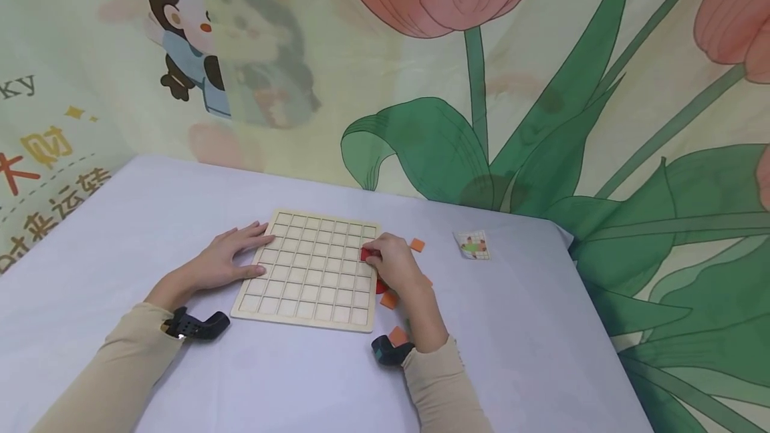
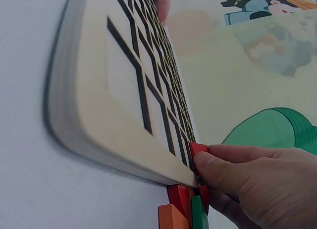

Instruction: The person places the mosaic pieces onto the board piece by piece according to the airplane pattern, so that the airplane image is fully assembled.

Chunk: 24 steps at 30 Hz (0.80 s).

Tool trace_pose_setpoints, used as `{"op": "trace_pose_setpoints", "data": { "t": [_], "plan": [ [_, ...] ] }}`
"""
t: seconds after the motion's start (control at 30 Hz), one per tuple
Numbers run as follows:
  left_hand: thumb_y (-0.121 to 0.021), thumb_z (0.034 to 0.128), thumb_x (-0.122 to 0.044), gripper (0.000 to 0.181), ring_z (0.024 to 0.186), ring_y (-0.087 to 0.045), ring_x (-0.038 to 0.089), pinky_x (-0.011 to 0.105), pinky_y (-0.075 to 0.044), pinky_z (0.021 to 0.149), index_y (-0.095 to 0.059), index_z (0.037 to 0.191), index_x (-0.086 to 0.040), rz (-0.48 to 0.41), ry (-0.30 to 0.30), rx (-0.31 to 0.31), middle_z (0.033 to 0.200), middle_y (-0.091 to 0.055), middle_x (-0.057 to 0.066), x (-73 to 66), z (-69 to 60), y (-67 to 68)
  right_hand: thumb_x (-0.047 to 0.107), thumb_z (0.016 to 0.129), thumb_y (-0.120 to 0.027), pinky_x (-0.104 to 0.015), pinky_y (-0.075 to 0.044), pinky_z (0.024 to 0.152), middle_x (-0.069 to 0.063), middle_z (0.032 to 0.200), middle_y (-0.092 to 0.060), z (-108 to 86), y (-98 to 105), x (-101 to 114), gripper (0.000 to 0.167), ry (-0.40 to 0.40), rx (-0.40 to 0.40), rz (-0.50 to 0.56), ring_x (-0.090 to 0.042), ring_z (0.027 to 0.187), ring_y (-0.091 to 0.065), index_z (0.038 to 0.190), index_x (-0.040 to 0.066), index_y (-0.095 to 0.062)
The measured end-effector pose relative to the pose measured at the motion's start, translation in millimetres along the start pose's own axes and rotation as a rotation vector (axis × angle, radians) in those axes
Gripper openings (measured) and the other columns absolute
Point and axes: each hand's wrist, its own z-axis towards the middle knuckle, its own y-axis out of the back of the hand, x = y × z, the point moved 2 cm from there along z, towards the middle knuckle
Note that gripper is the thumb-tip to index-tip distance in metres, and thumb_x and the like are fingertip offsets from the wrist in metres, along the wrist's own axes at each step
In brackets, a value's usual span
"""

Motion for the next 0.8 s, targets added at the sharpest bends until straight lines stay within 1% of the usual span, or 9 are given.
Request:
{"op": "trace_pose_setpoints", "data": {
  "t": [0.17,0.37,0.5,0.8],
  "plan": [
    [-0.067,0.0835,-0.040,0.069,0.143,-0.019,0.040,0.057,-0.010,0.115,-0.047,0.139,-0.004,-0.010,0.000,0.001,0.153,-0.029,0.021,0.8,-0.5,-0.5,0.010,0.083,-0.072,-0.027,-0.055,0.077,-0.006,0.102,-0.065,0.0,-2.3,0.7,0.034,-0.001,0.005,0.000,-0.016,0.090,-0.060,0.117,0.010,-0.069],
    [-0.067,0.0837,-0.042,0.069,0.143,-0.021,0.040,0.057,-0.011,0.115,-0.048,0.138,-0.004,-0.012,-0.008,-0.017,0.152,-0.031,0.022,-0.1,-1.0,0.1,0.011,0.083,-0.072,-0.027,-0.056,0.078,-0.006,0.103,-0.066,-0.3,-3.2,2.7,0.033,-0.001,-0.019,0.002,-0.017,0.094,-0.062,0.115,0.008,-0.070],
    [-0.067,0.0837,-0.041,0.068,0.143,-0.021,0.040,0.057,-0.011,0.115,-0.049,0.138,-0.004,-0.012,-0.010,-0.024,0.152,-0.031,0.021,-0.5,-1.1,-0.4,0.009,0.083,-0.072,-0.027,-0.057,0.078,-0.007,0.102,-0.066,-0.3,-3.6,2.9,0.032,-0.005,-0.026,0.000,-0.017,0.093,-0.062,0.114,0.007,-0.070],
    [-0.066,0.0839,-0.042,0.067,0.143,-0.022,0.040,0.057,-0.013,0.115,-0.050,0.137,-0.004,0.000,-0.014,-0.029,0.152,-0.032,0.021,1.4,-0.4,-1.9,0.009,0.083,-0.071,-0.025,-0.056,0.075,-0.005,0.099,-0.066,0.6,-4.6,4.2,0.026,-0.030,-0.025,0.011,-0.016,0.088,-0.061,0.109,0.008,-0.073]
  ]
}}
